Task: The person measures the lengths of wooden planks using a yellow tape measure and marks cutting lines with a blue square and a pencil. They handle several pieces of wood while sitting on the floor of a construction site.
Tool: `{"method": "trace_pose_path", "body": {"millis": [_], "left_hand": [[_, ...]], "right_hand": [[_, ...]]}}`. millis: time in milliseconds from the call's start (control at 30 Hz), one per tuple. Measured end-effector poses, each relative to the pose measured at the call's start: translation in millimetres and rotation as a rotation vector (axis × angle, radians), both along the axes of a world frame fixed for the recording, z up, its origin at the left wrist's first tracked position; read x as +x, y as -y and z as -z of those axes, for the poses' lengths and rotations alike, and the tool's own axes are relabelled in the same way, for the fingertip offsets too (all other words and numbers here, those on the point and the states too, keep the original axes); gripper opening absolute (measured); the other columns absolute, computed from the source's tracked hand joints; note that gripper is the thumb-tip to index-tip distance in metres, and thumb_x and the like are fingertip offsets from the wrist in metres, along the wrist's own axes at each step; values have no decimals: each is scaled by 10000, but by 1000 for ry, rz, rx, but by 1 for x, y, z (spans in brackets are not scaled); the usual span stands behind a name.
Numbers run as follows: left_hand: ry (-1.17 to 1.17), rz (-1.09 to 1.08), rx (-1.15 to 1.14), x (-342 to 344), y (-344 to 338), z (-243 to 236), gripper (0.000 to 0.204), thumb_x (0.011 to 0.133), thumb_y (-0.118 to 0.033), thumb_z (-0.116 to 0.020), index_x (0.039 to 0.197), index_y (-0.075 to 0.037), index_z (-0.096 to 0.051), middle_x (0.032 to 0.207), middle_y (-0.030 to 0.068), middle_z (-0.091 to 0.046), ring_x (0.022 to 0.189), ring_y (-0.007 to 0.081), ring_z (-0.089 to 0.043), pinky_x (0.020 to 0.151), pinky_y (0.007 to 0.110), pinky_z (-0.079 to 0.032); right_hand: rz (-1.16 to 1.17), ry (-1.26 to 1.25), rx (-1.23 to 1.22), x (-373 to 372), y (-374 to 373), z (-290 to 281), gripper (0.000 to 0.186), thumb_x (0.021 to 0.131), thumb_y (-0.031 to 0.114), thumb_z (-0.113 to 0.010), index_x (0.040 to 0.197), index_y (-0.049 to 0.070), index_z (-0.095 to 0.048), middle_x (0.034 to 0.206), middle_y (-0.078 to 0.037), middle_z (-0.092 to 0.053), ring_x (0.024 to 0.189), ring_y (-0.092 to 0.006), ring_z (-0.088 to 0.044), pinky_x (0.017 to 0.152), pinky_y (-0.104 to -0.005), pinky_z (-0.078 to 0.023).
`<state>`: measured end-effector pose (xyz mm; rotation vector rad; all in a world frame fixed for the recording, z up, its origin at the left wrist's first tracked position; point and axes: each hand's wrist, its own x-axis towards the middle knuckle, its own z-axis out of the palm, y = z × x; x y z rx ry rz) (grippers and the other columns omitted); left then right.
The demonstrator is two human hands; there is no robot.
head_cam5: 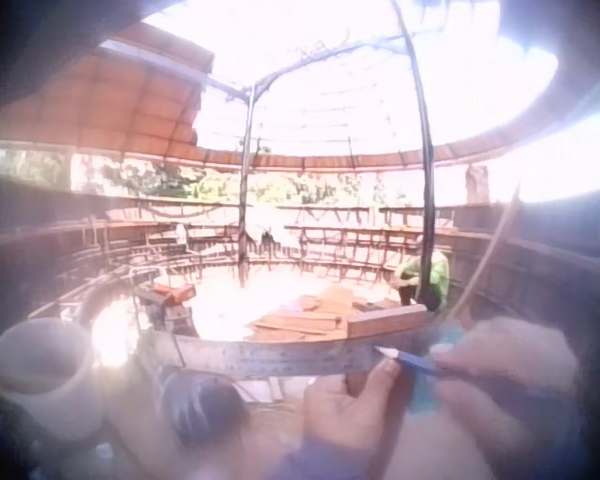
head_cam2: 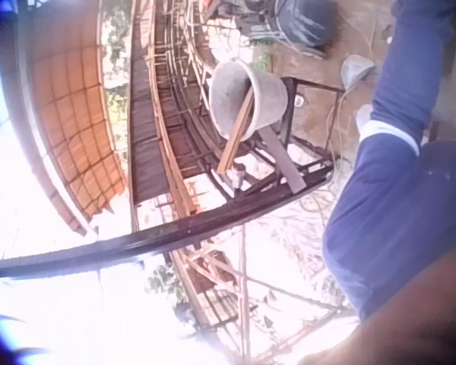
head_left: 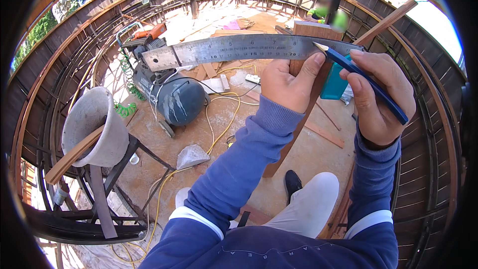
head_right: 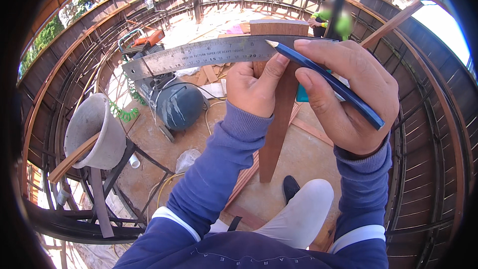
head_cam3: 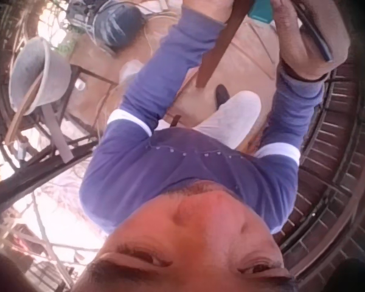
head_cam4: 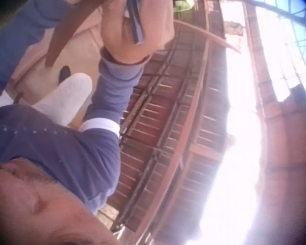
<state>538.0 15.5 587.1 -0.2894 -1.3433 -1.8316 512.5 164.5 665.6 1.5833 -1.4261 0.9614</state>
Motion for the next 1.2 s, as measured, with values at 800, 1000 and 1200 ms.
{"method": "trace_pose_path", "body": {"millis": [800,1000,1200], "left_hand": [[-36,-222,-50,5,21,4,233,921,-184,-691,967,43,-706,823,90,-722,748,90,-617,692,268,-509],[-35,-103,33,13,12,2,220,927,-177,-685,938,42,-704,809,71,-720,725,78,-603,652,264,-500],[-38,-121,-14,15,11,5,215,933,-180,-680,940,34,-703,825,61,-720,746,73,-608,668,253,-503]], "right_hand": [[-39,-275,192,-14,-16,-45,214,736,-73,-697,945,-37,-680,808,-149,-637,695,-241,-641,614,-290,-484],[-120,-297,260,-3,13,-33,240,724,-23,-743,959,0,-700,821,-115,-645,685,-246,-618,620,-314,-471],[-160,-291,252,-3,19,-34,227,745,1,-745,968,7,-703,830,-107,-649,699,-250,-626,615,-319,-474]]}}
